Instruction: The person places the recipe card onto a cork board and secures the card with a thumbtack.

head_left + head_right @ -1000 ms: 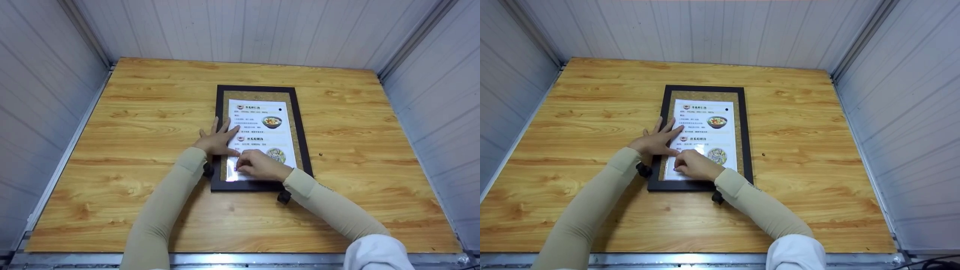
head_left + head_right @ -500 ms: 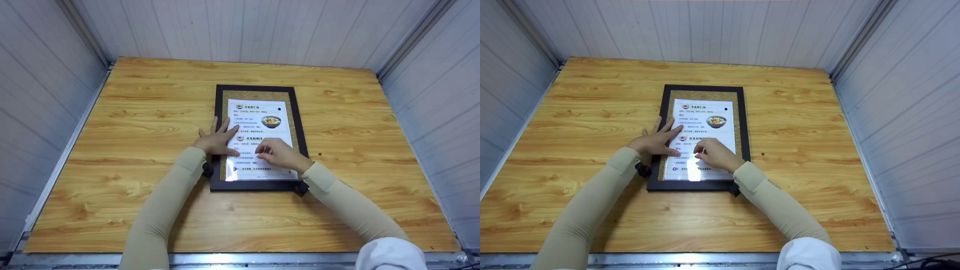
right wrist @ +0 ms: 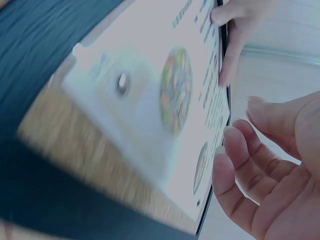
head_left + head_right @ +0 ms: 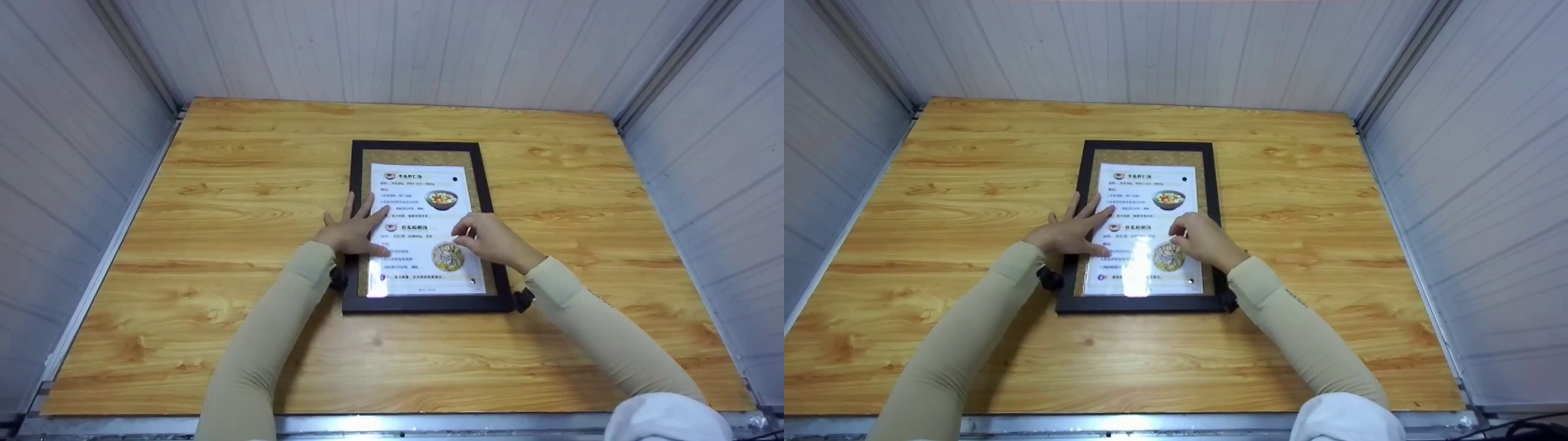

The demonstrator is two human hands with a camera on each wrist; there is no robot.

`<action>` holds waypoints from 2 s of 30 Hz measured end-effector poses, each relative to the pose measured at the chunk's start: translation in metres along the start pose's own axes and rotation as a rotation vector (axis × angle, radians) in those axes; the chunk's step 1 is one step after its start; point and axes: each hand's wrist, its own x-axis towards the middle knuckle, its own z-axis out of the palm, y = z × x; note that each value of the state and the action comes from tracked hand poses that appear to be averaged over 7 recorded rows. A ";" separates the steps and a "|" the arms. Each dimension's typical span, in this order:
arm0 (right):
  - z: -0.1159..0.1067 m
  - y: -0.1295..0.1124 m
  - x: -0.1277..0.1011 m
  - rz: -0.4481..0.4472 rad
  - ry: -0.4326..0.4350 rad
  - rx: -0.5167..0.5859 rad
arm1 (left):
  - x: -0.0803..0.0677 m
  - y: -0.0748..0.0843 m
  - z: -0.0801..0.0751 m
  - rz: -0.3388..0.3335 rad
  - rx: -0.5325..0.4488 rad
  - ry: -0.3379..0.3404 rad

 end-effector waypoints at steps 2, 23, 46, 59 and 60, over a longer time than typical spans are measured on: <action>-0.005 0.006 -0.002 0.045 0.001 -0.012 | 0.000 0.000 0.000 -0.001 -0.001 -0.003; -0.048 0.070 -0.027 0.324 -0.185 -0.173 | 0.000 -0.002 0.001 0.018 -0.001 -0.013; -0.041 0.072 -0.035 0.340 -0.215 -0.207 | -0.003 0.000 0.001 0.017 -0.012 0.014; -0.039 0.070 -0.037 0.367 -0.231 -0.175 | -0.001 -0.001 0.001 0.003 -0.004 0.015; -0.039 0.070 -0.037 0.373 -0.231 -0.171 | -0.002 0.000 0.001 0.005 -0.003 0.015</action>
